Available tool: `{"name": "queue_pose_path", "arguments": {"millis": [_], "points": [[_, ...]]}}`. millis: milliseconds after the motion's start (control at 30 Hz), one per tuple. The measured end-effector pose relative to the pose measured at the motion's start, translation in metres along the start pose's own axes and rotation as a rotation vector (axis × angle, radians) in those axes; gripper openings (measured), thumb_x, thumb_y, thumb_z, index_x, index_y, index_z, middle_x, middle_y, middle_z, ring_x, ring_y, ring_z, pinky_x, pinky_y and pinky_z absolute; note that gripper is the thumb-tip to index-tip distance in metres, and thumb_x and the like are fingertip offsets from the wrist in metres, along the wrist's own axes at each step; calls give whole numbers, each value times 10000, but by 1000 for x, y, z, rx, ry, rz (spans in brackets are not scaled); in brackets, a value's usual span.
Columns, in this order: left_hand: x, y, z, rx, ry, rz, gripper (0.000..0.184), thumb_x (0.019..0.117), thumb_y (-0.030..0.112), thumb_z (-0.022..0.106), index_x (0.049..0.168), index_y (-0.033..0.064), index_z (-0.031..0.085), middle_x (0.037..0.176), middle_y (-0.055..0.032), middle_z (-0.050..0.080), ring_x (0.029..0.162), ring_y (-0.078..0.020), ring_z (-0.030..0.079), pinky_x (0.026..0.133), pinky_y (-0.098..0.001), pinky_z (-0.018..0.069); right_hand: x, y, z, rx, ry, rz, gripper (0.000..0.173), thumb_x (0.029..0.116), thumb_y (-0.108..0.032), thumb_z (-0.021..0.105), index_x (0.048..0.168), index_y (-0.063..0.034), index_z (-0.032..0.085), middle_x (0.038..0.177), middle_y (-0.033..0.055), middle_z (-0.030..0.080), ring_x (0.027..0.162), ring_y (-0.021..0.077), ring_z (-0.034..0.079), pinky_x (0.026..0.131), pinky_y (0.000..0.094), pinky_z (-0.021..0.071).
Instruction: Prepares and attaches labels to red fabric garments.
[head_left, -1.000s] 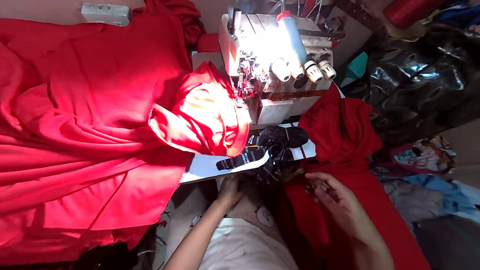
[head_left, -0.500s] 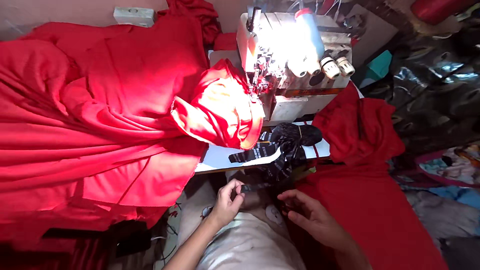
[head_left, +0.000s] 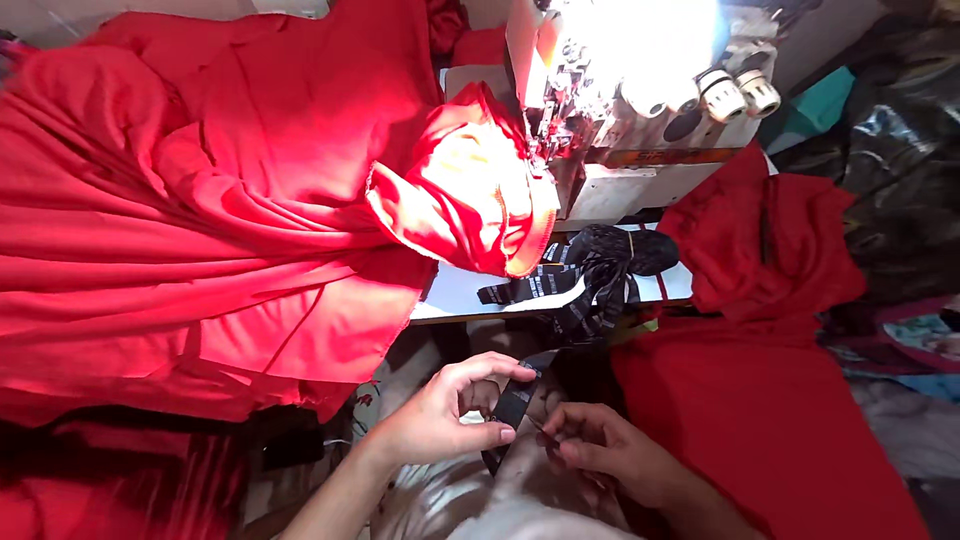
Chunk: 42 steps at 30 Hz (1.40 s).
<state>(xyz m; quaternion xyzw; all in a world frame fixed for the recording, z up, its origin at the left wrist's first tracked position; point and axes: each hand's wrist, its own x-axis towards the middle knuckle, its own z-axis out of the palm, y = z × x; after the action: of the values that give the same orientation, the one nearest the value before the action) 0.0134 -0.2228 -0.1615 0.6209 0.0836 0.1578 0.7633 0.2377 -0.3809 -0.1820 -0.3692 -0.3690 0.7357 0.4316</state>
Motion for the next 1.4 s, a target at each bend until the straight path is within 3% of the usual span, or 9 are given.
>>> {"name": "queue_pose_path", "arguments": {"millis": [133, 333, 767, 967, 1400], "points": [[2, -1, 3, 118, -31, -37, 556, 849, -31, 736, 1378, -55, 565, 1407, -119, 550, 901, -1, 645, 752, -167, 569, 8, 0, -1, 58, -22, 38, 152, 1023, -297, 620, 1119, -197, 685, 875, -81, 712, 540, -51, 562, 459, 118, 458], [5, -3, 6, 173, -19, -62, 548, 850, -16, 736, 1372, -52, 576, 1403, -135, 557, 901, -9, 645, 745, -160, 562, 17, -5, 4, 94, -11, 81, 90, 1022, -250, 611, 1041, -198, 682, 840, -89, 718, 510, -77, 528, 441, 94, 415], [6, -4, 8, 139, 0, -74, 540, 838, -38, 734, 1354, -65, 575, 1391, -125, 566, 889, 1, 639, 742, -156, 558, 20, -2, 7, 174, 22, 59, 98, 1015, -197, 610, 1012, -173, 705, 771, -85, 690, 498, -81, 502, 440, 84, 390], [5, -3, 8, 154, 4, -80, 569, 839, -28, 740, 1380, -44, 565, 1407, -114, 553, 855, 15, 628, 719, -146, 551, 19, -2, 5, 198, -35, 56, 114, 1022, -279, 612, 1013, -195, 690, 760, -94, 654, 491, -82, 474, 435, 85, 377], [5, -1, 10, 146, 15, -61, 580, 833, -26, 750, 1378, -60, 554, 1408, -119, 548, 855, 15, 627, 718, -148, 552, 19, -1, 6, 236, -32, 55, 118, 1023, -251, 601, 1002, -193, 702, 744, -103, 642, 475, -98, 436, 420, 74, 343]]}}
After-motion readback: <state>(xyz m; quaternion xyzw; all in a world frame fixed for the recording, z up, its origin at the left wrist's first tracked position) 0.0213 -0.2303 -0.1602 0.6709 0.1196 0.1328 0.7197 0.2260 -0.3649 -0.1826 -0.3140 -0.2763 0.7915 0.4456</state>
